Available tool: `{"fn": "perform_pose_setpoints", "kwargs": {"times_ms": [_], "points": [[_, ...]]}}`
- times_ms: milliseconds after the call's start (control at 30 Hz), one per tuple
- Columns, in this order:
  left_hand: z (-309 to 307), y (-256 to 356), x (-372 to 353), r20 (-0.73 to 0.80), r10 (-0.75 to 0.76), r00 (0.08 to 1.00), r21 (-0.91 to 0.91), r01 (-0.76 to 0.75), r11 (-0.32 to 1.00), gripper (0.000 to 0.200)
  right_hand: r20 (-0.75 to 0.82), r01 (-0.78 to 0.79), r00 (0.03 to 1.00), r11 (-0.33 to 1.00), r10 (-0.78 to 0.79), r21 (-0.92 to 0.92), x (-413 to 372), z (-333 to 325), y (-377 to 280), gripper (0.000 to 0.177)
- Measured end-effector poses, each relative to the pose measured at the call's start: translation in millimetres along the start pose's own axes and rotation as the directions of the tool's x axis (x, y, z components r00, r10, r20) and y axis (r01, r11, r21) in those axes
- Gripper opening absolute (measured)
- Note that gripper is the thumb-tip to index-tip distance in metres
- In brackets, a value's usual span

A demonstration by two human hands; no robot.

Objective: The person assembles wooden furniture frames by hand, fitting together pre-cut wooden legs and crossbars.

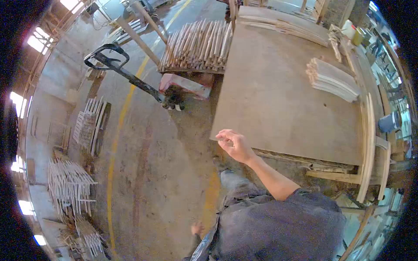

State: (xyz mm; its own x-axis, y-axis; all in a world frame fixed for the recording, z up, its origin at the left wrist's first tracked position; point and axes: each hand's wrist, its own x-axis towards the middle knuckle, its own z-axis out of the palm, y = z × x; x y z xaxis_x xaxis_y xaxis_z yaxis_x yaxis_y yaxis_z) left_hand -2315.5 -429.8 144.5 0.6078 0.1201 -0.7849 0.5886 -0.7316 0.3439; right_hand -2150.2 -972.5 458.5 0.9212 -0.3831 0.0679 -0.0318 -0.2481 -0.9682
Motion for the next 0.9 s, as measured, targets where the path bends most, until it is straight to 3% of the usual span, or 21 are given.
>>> {"fn": "perform_pose_setpoints", "kwargs": {"times_ms": [33, 67, 100, 133, 167, 233, 300, 333, 400, 467, 500, 567, 600, 633, 667, 700, 733, 767, 800, 833, 900], "points": [[2, 9, -3, 0.161, -0.061, 0.985, -0.057, 0.071, 0.996, 0.047, -0.004, -0.005, 1.000, 1.000, 0.005, 0.008, 18, 16, 8, 0.023], [1, 20, 12, 0.291, 0.336, 0.896, 0.114, -0.381, 0.917, 0.046, 0.005, -0.003, 1.000, 1.000, 0.003, -0.003, 37, 31, 16, 0.023], [-3, 28, 27, 0.367, 0.672, 0.643, 0.200, -0.760, 0.618, 0.045, 0.010, 0.001, 1.000, 1.000, -0.001, -0.014, 61, 46, 22, 0.023], [-4, 45, 33, 0.328, 0.378, 0.865, 0.324, -0.480, 0.816, 0.044, -0.006, -0.001, 1.000, 1.000, 0.001, -0.007, 87, 60, 31, 0.023], [-21, 59, 48, 0.307, 0.303, 0.902, 0.398, -0.411, 0.820, 0.044, 0.029, -0.038, 0.999, 0.999, 0.038, -0.020, 112, 76, 38, 0.023], [-66, 105, 84, 0.290, 0.290, 0.912, 0.491, -0.402, 0.773, 0.042, 0.039, -0.088, 0.995, 0.996, 0.090, -0.033, 165, 90, 36, 0.023], [-125, 158, 120, 0.309, 0.316, 0.897, 0.606, -0.442, 0.662, 0.041, 0.126, -0.025, 0.992, 1.000, 0.023, 0.016, 208, 108, 22, 0.023], [-149, 193, 138, 0.327, 0.351, 0.877, 0.668, -0.477, 0.571, 0.040, 0.089, -0.031, 0.996, 0.999, 0.030, 0.016, 227, 112, 13, 0.023], [-187, 271, 174, 0.380, 0.445, 0.811, 0.781, -0.539, 0.315, 0.039, 0.034, 0.122, 0.992, 0.992, -0.124, 0.044, 251, 106, -6, 0.025], [-210, 359, 213, 0.385, 0.557, 0.736, 0.813, -0.556, 0.173, 0.037, 0.019, 0.061, 0.998, 0.995, -0.062, 0.085, 256, 87, -12, 0.027], [-215, 405, 231, 0.366, 0.615, 0.698, 0.818, -0.557, 0.145, 0.037, 0.054, -0.001, 0.998, 0.989, -0.007, 0.150, 255, 78, -12, 0.029], [-208, 502, 268, 0.170, 0.657, 0.734, 0.615, -0.600, 0.511, 0.034, -0.009, -0.096, 0.995, 0.990, 0.097, 0.105, 239, 55, -2, 0.031], [-198, 580, 237, 0.170, 0.760, 0.627, 0.557, -0.697, 0.451, 0.036, -0.026, -0.183, 0.982, 0.980, 0.185, 0.073, 227, 42, 3, 0.034], [-187, 642, 235, 0.278, 0.709, 0.648, 0.595, -0.696, 0.402, 0.038, -0.070, -0.378, 0.916, 0.907, 0.395, 0.185, 213, 29, 5, 0.034], [-166, 697, 233, 0.313, 0.774, 0.550, 0.595, -0.749, 0.292, 0.035, -0.078, -0.542, 0.804, 0.781, 0.589, 0.311, 196, 19, 8, 0.035], [-149, 748, 221, 0.351, 0.890, 0.292, 0.453, -0.884, 0.112, 0.027, -0.356, -0.493, 0.746, 0.826, 0.562, 0.272, 178, 19, 20, 0.033], [-119, 797, 226, 0.357, 0.906, 0.226, 0.327, -0.939, 0.106, 0.021, -0.604, -0.463, 0.631, 0.861, 0.487, 0.211, 162, 20, 31, 0.031], [-95, 854, 188, 0.388, 0.921, 0.038, 0.341, -0.934, -0.105, 0.021, -0.637, -0.525, 0.526, 0.805, 0.563, 0.278, 143, 12, 33, 0.032], [-63, 899, 186, 0.361, 0.916, -0.176, 0.230, -0.935, -0.270, 0.022, -0.660, -0.572, 0.412, 0.742, 0.628, 0.349, 130, 4, 33, 0.035], [-36, 940, 165, 0.399, 0.893, -0.207, 0.247, -0.914, -0.322, 0.023, -0.676, -0.568, 0.375, 0.733, 0.634, 0.373, 126, 1, 27, 0.035], [18, 1012, 107, 0.423, 0.875, -0.236, 0.124, -0.941, -0.314, 0.025, -0.791, -0.455, 0.130, 0.745, 0.598, 0.489, 131, -2, 18, 0.035]]}}
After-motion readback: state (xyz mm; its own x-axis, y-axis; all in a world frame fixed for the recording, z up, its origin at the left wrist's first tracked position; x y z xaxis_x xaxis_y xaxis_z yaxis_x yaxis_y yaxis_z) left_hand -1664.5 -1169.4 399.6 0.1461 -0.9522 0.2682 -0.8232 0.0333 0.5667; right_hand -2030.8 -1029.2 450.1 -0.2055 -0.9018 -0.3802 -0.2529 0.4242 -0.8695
